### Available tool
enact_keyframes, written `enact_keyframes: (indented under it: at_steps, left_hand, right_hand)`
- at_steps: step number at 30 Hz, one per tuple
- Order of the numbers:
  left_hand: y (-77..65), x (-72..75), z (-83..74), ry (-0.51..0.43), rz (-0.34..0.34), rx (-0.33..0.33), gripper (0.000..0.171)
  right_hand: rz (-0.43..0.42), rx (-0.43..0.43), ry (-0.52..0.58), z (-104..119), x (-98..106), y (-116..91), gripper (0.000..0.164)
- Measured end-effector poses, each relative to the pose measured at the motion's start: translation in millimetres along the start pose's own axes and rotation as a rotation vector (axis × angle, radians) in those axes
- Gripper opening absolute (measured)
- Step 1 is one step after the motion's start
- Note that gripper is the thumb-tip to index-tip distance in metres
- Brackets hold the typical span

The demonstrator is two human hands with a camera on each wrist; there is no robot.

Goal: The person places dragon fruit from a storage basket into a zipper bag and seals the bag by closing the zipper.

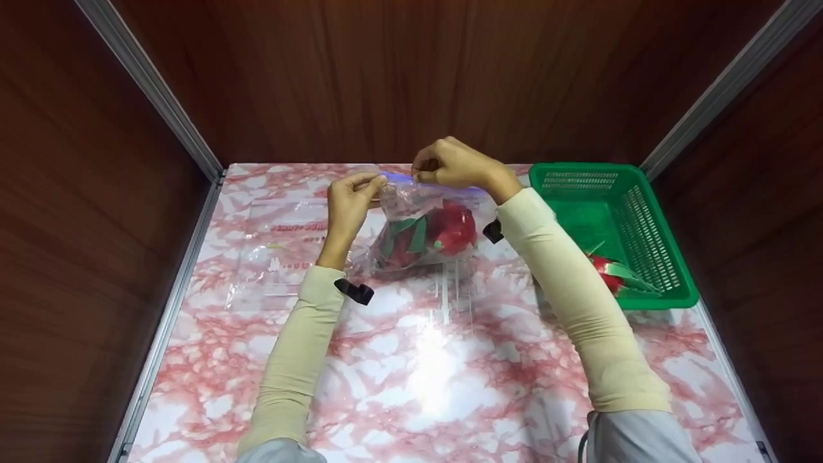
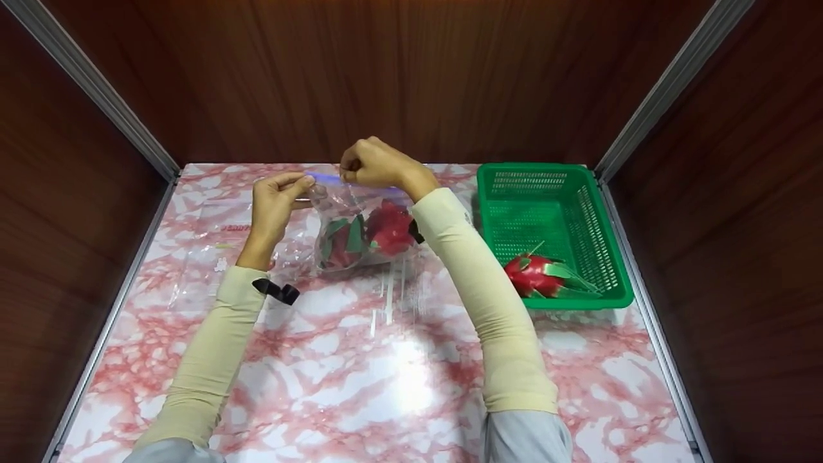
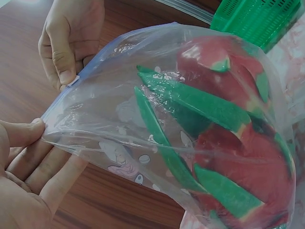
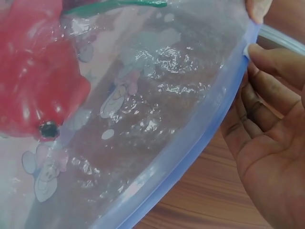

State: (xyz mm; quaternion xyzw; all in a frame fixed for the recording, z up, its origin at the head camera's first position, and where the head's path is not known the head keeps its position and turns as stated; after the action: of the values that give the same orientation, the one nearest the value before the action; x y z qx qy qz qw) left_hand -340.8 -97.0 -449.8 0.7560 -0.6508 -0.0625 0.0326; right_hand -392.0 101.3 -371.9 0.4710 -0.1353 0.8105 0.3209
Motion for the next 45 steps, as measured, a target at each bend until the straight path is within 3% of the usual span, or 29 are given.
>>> enact_keyframes:
  at_steps: [13,29,45]
  left_hand:
    - [-2.0,7.9,3.8,0.031,-0.043,-0.011,0.023]
    - [-5.8,5.1,4.2,-0.096,-0.010,-0.020,0.022]
    - [-1.9,20.3,10.1,-0.057,-0.048,-0.053,0.021]
  right_hand:
    - [0.039,-0.020,-0.001,-6,0,-7,0.018]
    - [0.100,0.024,-0.038,2,7,-15,0.016]
    - [0.094,0.032,-0.034,1,0,-11,0.013]
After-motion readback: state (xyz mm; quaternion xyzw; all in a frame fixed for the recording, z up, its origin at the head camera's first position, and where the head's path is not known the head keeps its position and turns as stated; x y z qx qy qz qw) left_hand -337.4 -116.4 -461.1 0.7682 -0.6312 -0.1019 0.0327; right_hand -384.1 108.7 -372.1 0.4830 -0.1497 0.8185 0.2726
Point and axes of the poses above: each hand's wrist, its own y-axis towards the middle knuckle, its own x-axis out of the back of the hand, z = x × y, the point moved 4 cm from there along y, towards the middle knuckle, and after that the axes turned 4 degrees about x, right-handed, at the moved point
